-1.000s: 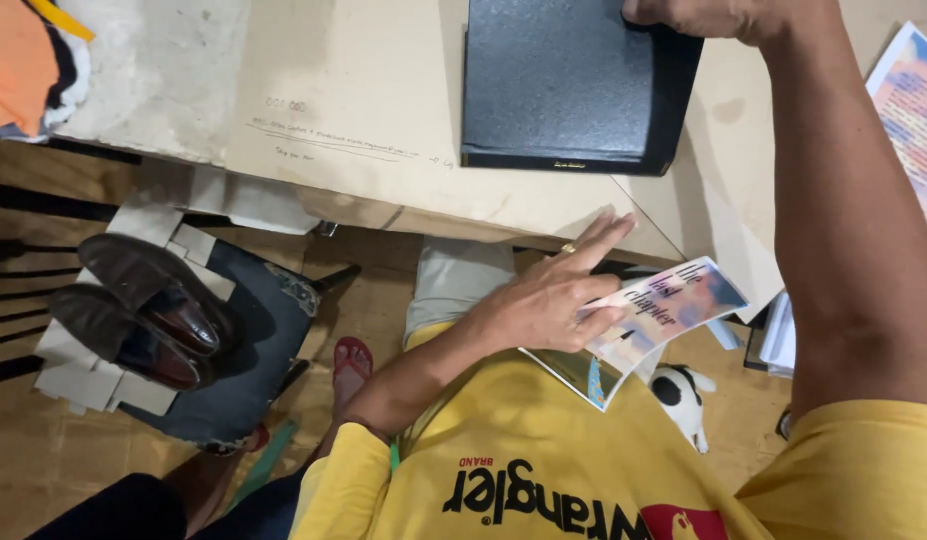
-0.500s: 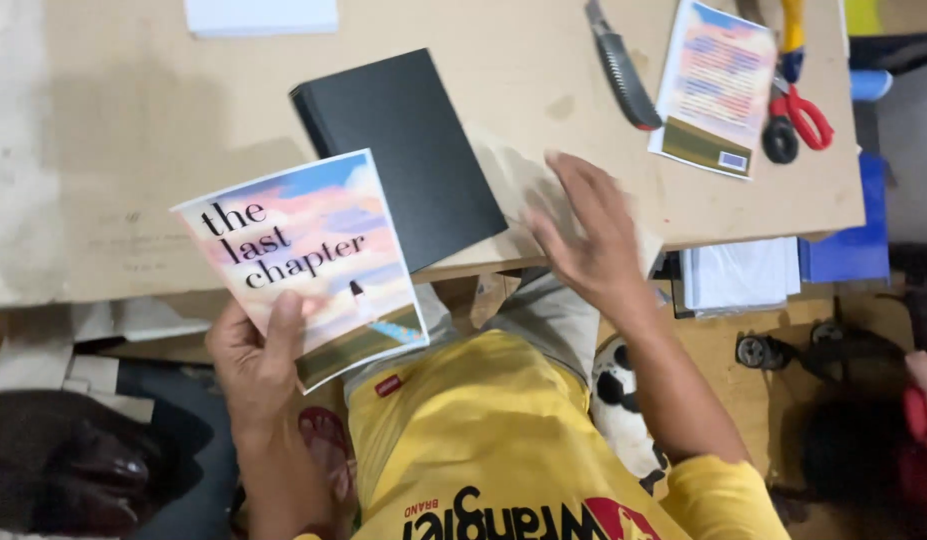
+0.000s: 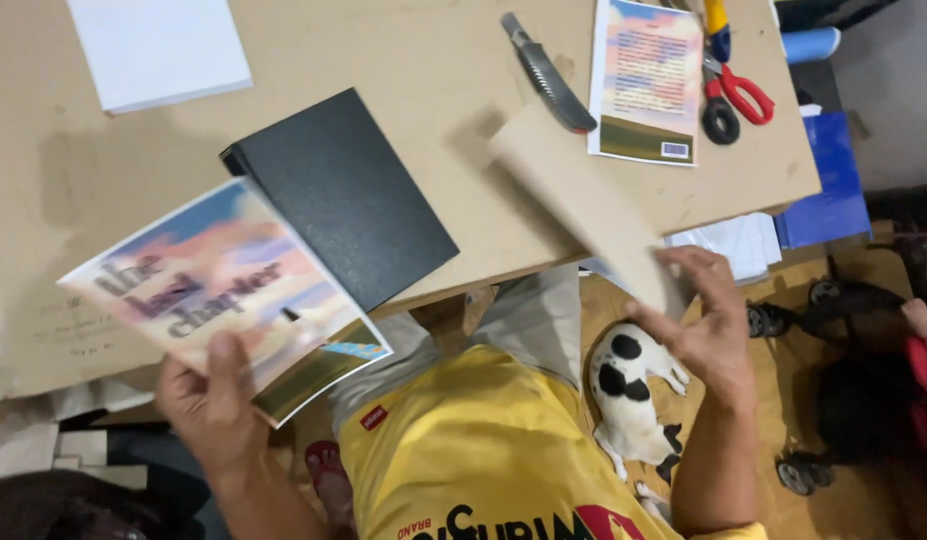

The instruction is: The person uses a utility knife to trim a piece of cardboard to size. They then place a printed book cover onto the cardboard and align it with a black hardcover book. Finally, they position the covered cardboard onto the book to check the fit.

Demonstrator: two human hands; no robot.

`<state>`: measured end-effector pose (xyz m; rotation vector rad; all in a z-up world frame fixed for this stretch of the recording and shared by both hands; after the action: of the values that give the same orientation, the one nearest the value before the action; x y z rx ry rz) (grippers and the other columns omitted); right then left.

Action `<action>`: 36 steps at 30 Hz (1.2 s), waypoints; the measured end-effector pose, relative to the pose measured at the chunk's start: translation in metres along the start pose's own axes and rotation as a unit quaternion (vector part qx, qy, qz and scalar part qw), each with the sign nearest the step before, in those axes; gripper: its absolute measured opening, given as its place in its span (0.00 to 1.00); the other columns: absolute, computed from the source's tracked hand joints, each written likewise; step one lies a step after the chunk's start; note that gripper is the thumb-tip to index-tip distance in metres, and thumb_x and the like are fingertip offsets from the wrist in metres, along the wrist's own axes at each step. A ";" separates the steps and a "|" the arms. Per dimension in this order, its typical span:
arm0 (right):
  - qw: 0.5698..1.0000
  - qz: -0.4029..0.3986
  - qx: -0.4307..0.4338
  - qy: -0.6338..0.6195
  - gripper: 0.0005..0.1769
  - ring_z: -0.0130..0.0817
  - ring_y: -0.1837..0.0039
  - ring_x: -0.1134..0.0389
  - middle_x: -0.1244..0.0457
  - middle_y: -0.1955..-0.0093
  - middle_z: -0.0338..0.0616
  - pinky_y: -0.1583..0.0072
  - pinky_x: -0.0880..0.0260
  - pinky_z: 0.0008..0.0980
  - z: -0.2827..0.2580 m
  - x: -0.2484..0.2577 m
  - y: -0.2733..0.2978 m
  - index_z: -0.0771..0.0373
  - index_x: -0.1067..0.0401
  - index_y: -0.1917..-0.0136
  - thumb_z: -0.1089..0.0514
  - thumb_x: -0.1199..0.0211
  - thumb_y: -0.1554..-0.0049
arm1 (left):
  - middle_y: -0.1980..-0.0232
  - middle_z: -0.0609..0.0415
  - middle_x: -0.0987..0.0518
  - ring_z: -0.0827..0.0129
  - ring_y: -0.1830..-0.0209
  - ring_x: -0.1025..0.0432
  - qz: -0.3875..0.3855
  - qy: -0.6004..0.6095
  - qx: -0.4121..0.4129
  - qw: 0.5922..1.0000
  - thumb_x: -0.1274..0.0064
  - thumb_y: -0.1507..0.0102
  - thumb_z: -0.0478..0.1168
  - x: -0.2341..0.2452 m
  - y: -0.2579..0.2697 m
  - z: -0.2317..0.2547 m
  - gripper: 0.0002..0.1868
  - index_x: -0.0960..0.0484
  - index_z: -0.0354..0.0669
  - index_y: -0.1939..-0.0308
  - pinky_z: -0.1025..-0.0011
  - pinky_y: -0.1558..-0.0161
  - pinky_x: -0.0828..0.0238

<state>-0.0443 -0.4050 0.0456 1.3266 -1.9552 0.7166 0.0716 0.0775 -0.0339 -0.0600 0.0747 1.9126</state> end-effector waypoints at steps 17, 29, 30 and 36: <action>0.966 0.121 0.165 0.158 0.39 0.74 0.22 0.52 0.52 0.23 0.81 0.28 0.51 0.70 -0.026 -0.035 -0.083 0.69 0.38 0.24 0.46 0.26 0.37 | 0.62 0.63 0.18 0.80 0.64 0.27 -0.207 -0.045 0.066 0.975 0.46 0.31 0.47 -0.103 -0.001 0.027 0.11 0.17 0.45 0.55 0.77 0.66 0.29; 0.951 -0.015 -0.040 -0.307 0.11 0.25 0.53 0.29 0.32 0.58 0.41 0.49 0.26 0.27 -0.023 -0.117 -0.080 0.63 0.24 0.37 0.60 0.37 0.32 | 0.32 0.38 0.26 0.45 0.31 0.31 -0.147 -0.245 -0.354 0.890 0.40 0.31 0.39 -0.098 -0.032 0.044 0.19 0.20 0.38 0.38 0.52 0.33 0.31; 0.946 -0.010 -0.072 -0.316 0.10 0.27 0.57 0.28 0.33 0.60 0.41 0.52 0.24 0.29 -0.009 -0.115 -0.083 0.64 0.25 0.38 0.61 0.37 0.32 | 0.32 0.34 0.27 0.38 0.30 0.35 -0.197 -0.326 -0.364 0.850 0.41 0.32 0.42 -0.099 -0.033 0.038 0.21 0.20 0.36 0.37 0.46 0.34 0.36; 0.942 0.002 -0.109 -0.319 0.11 0.24 0.62 0.31 0.34 0.62 0.39 0.57 0.24 0.29 0.020 -0.108 -0.082 0.64 0.24 0.39 0.60 0.35 0.34 | 0.36 0.34 0.23 0.33 0.33 0.32 -0.253 -0.346 -0.419 0.800 0.40 0.33 0.49 -0.133 -0.020 0.031 0.22 0.16 0.39 0.42 0.46 0.37 0.33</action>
<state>0.0573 -0.3848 -0.0443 1.5349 -2.4444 0.0448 0.1350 -0.0379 0.0070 0.0297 -1.1782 1.1966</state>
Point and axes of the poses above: each hand's wrist, its own y-axis away from the middle knuckle, its own x-axis out of the back of the hand, z = x × y, the point moved 5 cm from there along -y, towards the middle knuckle
